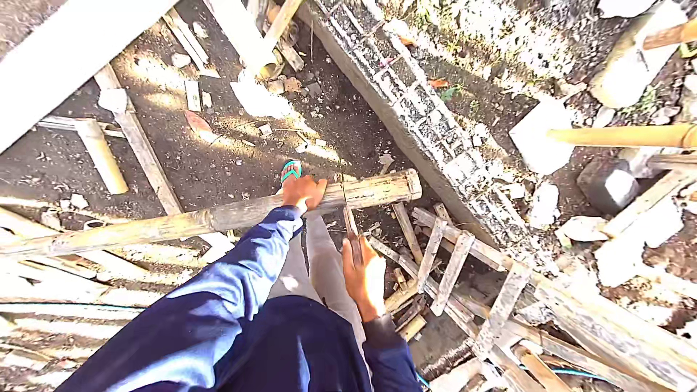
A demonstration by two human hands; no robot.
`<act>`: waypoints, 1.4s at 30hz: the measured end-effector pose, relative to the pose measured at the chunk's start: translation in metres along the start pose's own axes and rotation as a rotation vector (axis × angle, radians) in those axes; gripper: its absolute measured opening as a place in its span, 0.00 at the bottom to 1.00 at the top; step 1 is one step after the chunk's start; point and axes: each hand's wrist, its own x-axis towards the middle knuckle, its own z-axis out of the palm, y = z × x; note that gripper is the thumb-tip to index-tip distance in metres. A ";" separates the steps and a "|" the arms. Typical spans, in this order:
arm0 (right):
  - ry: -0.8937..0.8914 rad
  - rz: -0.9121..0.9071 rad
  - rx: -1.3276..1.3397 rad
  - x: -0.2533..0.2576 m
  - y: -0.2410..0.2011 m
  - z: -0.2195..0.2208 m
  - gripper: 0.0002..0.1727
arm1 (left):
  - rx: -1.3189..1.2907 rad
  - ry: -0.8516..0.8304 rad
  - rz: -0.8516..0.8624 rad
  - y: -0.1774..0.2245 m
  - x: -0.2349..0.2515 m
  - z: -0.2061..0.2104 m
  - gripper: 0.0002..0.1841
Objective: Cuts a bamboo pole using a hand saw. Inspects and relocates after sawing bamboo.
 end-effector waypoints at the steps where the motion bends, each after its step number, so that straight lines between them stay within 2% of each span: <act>1: 0.036 -0.020 -0.015 -0.022 0.004 -0.006 0.23 | 0.001 -0.013 0.000 0.000 0.003 -0.002 0.40; 4: 0.154 -0.085 -0.019 -0.113 0.025 -0.038 0.23 | 0.010 -0.030 -0.016 0.000 0.002 -0.003 0.41; 6: 0.195 -0.101 -0.024 -0.131 0.035 -0.043 0.21 | 0.015 -0.020 -0.015 0.004 -0.001 -0.002 0.42; 7: 0.172 -0.100 -0.019 -0.116 0.033 -0.036 0.22 | 0.019 -0.018 -0.014 0.005 -0.004 -0.003 0.41; 10: 0.025 -0.029 -0.005 -0.022 -0.002 -0.011 0.22 | 0.015 -0.020 -0.017 0.006 -0.014 -0.001 0.40; 12: -0.025 0.024 0.030 0.001 -0.012 -0.002 0.21 | 0.010 -0.012 -0.010 0.000 -0.011 -0.004 0.40; 13: 0.023 0.003 0.019 -0.009 -0.006 -0.002 0.22 | 0.013 -0.019 -0.003 -0.001 -0.008 -0.006 0.40; 15: 0.124 -0.072 -0.009 -0.066 0.008 -0.017 0.23 | 0.008 -0.023 0.002 0.000 -0.003 -0.008 0.40; 17: 0.156 -0.093 -0.020 -0.124 0.022 -0.046 0.22 | -0.005 -0.019 0.004 0.002 0.001 -0.013 0.40; 18: 0.158 -0.084 -0.024 -0.137 0.028 -0.056 0.21 | -0.010 -0.021 0.003 0.004 0.001 -0.015 0.40; 20: 0.130 -0.100 -0.011 -0.114 0.028 -0.054 0.22 | 0.015 -0.018 0.003 0.010 0.000 -0.021 0.41; 23: 0.006 -0.030 0.010 -0.010 -0.006 -0.025 0.20 | 0.017 -0.016 -0.001 0.014 -0.006 -0.019 0.40; 25: -0.042 0.026 0.040 0.020 -0.023 -0.009 0.21 | 0.013 0.004 -0.003 0.007 0.000 -0.022 0.40; 27: 0.016 -0.004 0.013 -0.004 -0.012 -0.018 0.23 | -0.010 0.003 0.000 0.010 0.005 -0.025 0.40; 30: 0.122 -0.100 -0.004 -0.096 0.006 -0.050 0.24 | -0.026 -0.007 -0.004 0.004 0.004 -0.029 0.40; 32: 0.131 -0.095 0.001 -0.123 0.016 -0.067 0.22 | -0.017 0.003 0.004 0.006 0.005 -0.032 0.41; 33: 0.129 -0.104 -0.004 -0.116 0.017 -0.064 0.23 | -0.011 0.013 0.007 0.008 0.004 -0.032 0.41; 35: 0.096 -0.124 -0.020 -0.066 0.002 -0.047 0.24 | -0.005 0.022 -0.002 0.008 0.000 -0.033 0.41; 38: 0.000 -0.039 0.039 0.009 -0.031 -0.035 0.21 | -0.016 0.041 -0.017 0.009 -0.001 -0.032 0.40; 40: 0.012 -0.027 0.039 -0.003 -0.023 -0.033 0.21 | -0.014 0.024 -0.021 0.008 0.003 -0.034 0.40; 42: 0.070 -0.071 0.014 -0.055 -0.007 -0.047 0.24 | -0.020 0.019 -0.022 0.008 0.003 -0.034 0.40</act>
